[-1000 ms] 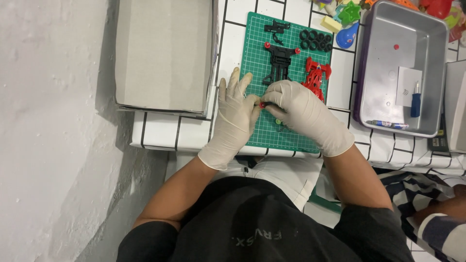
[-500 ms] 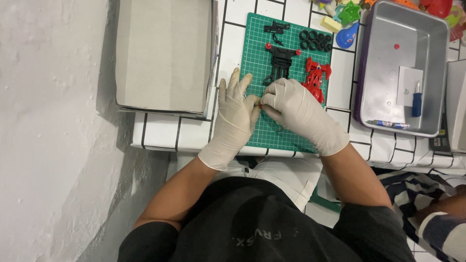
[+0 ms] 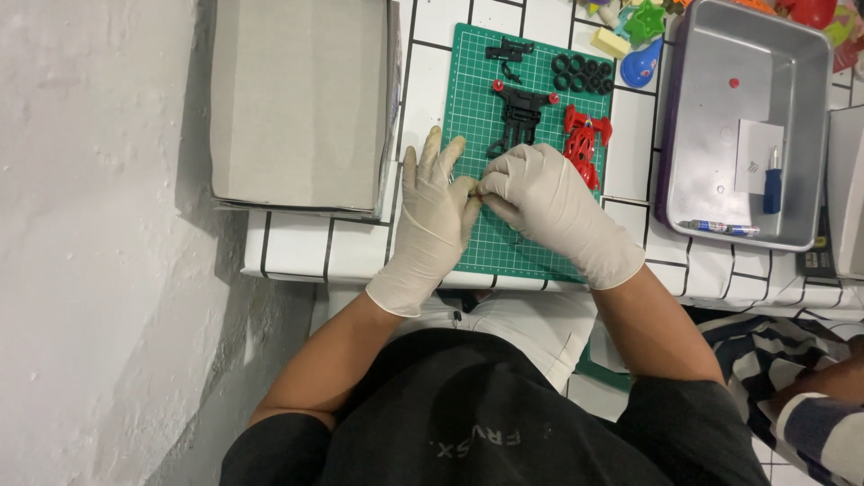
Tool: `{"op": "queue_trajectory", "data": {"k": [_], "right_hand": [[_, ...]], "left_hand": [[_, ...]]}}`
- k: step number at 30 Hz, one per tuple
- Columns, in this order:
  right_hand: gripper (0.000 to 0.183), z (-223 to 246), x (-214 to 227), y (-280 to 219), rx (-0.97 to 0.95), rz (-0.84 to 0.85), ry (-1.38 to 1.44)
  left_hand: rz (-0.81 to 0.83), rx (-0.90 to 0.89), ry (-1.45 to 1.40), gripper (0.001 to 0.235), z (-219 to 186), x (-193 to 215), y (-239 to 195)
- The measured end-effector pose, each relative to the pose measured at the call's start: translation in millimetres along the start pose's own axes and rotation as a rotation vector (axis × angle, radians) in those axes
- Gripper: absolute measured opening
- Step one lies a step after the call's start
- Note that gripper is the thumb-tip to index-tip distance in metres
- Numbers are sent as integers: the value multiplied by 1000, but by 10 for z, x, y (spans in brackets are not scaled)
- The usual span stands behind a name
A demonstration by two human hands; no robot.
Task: Assembling a toy car chassis by installing gears, shafts, and other small components on a cutting mat.
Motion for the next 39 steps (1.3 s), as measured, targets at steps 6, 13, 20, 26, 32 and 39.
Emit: {"op": "queue_trajectory", "data": {"k": [6,13,20,26,32,39], "right_hand": [[10,-7,-19,-5,9,-12,-27],[8,4,-4,-18,4,-1,36],[7,0,-38,-32,-34,-30,27],[18,-41,62,-86,-91,-6,146],[75,-234,140,-317,-261,40,-8],[63,-329,-145,-353,-272,77,-9]], "left_hand": [[9,-1,0,13,-17,30,7],[-13,-12,3,12,-13,7,4],[-28,-35,-1,12,-3,-14,-2],[-43,-42,-53,12,17,-26,-13],[-34,-11,-99,22,-14,77,-8],[-61,80,-63,78,143,180,-55]]}}
Point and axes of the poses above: each hand's wrist, its own y-axis towards the middle knuckle, its own x-axis out of the back of the hand, z = x × y, the point moved 4 cm from there along y, towards the middle knuckle, and after that the axes turned 3 degrees about -x, right-handed, at the moved point
